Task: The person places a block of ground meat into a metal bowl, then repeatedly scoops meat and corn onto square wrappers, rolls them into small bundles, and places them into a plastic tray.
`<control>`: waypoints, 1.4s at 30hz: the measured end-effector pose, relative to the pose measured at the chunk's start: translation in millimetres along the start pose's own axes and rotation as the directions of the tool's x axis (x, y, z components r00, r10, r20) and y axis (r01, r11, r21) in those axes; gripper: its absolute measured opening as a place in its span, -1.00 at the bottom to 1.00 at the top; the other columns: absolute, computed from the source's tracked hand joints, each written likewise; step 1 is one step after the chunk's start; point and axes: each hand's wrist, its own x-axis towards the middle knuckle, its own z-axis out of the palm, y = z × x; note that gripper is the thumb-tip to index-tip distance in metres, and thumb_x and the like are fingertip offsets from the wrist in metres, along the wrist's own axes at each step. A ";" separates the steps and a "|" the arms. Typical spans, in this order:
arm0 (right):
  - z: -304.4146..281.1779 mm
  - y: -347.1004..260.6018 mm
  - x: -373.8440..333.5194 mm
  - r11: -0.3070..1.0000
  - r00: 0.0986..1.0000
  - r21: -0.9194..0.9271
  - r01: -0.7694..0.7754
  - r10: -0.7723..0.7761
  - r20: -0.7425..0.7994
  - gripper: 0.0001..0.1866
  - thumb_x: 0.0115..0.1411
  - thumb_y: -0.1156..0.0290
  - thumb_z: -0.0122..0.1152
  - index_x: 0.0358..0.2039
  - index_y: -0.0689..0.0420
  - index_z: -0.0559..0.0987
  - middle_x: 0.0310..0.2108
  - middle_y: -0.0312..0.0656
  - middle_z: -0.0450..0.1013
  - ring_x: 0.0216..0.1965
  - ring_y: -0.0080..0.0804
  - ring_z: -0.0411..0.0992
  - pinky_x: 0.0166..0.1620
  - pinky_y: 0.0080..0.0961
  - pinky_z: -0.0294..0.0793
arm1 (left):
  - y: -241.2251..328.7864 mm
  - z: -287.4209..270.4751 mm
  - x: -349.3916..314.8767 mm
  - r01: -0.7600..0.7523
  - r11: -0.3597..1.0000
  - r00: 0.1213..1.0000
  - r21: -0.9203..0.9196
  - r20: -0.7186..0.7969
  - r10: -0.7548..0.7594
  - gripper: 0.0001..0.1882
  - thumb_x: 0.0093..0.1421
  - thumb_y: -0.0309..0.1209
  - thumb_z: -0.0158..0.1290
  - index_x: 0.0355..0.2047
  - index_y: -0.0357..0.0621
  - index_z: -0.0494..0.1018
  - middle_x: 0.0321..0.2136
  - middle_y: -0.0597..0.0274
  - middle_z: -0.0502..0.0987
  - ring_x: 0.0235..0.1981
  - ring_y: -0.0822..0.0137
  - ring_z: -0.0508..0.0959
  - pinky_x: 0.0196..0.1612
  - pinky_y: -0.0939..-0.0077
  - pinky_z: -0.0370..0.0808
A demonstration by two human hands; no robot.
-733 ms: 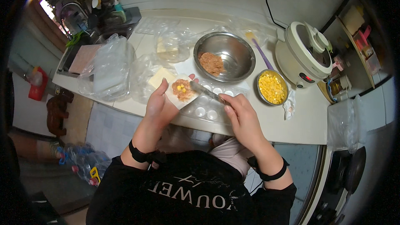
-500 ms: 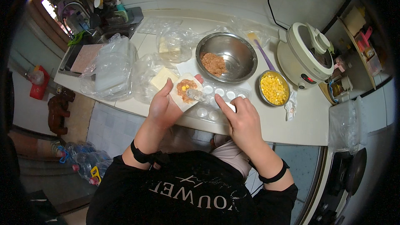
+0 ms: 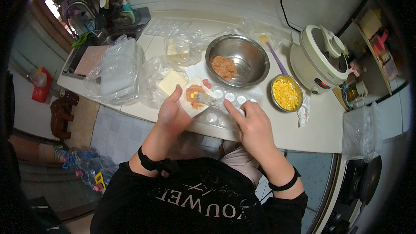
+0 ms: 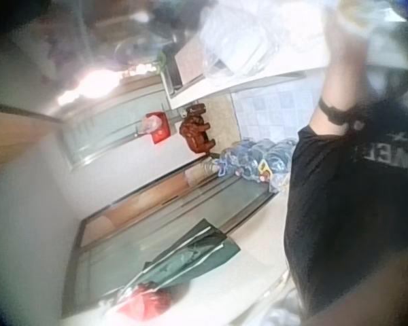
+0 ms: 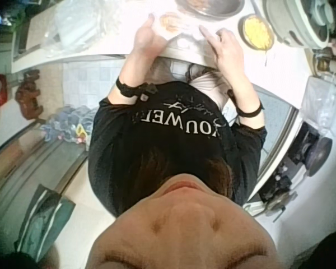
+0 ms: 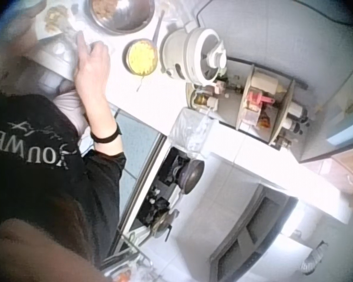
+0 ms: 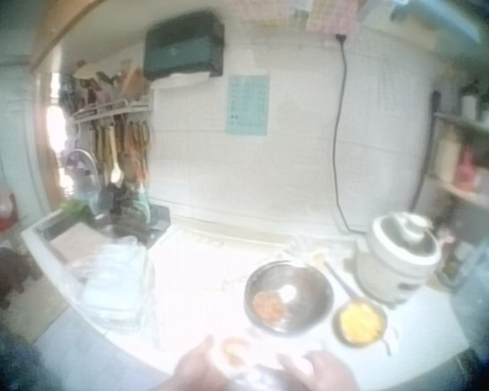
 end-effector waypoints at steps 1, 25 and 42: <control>-2.5 3.9 -1.8 1.000 1.000 0.007 0.008 -0.008 -0.011 -0.49 0.07 0.68 0.10 0.06 0.02 0.51 -0.43 -0.14 0.27 -0.38 -0.26 0.32 -0.29 -0.40 0.38 | 2.3 -0.8 0.2 -0.020 1.000 1.000 -0.005 -0.014 0.020 -0.35 0.42 -0.08 -0.63 0.30 -0.38 -0.12 0.27 -0.10 0.11 0.30 -0.01 0.11 0.35 0.08 0.04; 35.7 15.7 20.2 0.329 0.855 0.826 -0.458 0.417 0.309 -0.83 0.19 0.40 0.24 -0.27 0.22 0.53 -0.50 -0.45 0.41 -0.50 -0.82 0.25 -0.41 -0.77 0.27 | -17.1 -6.7 1.3 0.318 0.939 0.940 0.129 0.083 -0.330 -0.48 0.43 -0.11 -0.41 0.27 -0.13 0.08 0.18 0.09 0.28 0.22 0.20 0.27 0.26 0.18 0.17; 37.4 -22.2 16.5 0.653 0.930 0.662 -0.368 0.256 0.264 -0.82 0.18 0.45 0.20 -0.23 0.24 0.50 -0.49 -0.15 0.47 -0.47 -0.45 0.41 -0.38 -0.46 0.37 | -38.5 2.2 3.0 0.110 0.968 0.982 0.227 0.127 -0.142 -0.39 0.41 -0.01 -0.55 0.33 -0.11 -0.08 0.30 0.02 0.08 0.32 0.10 0.10 0.32 0.10 0.06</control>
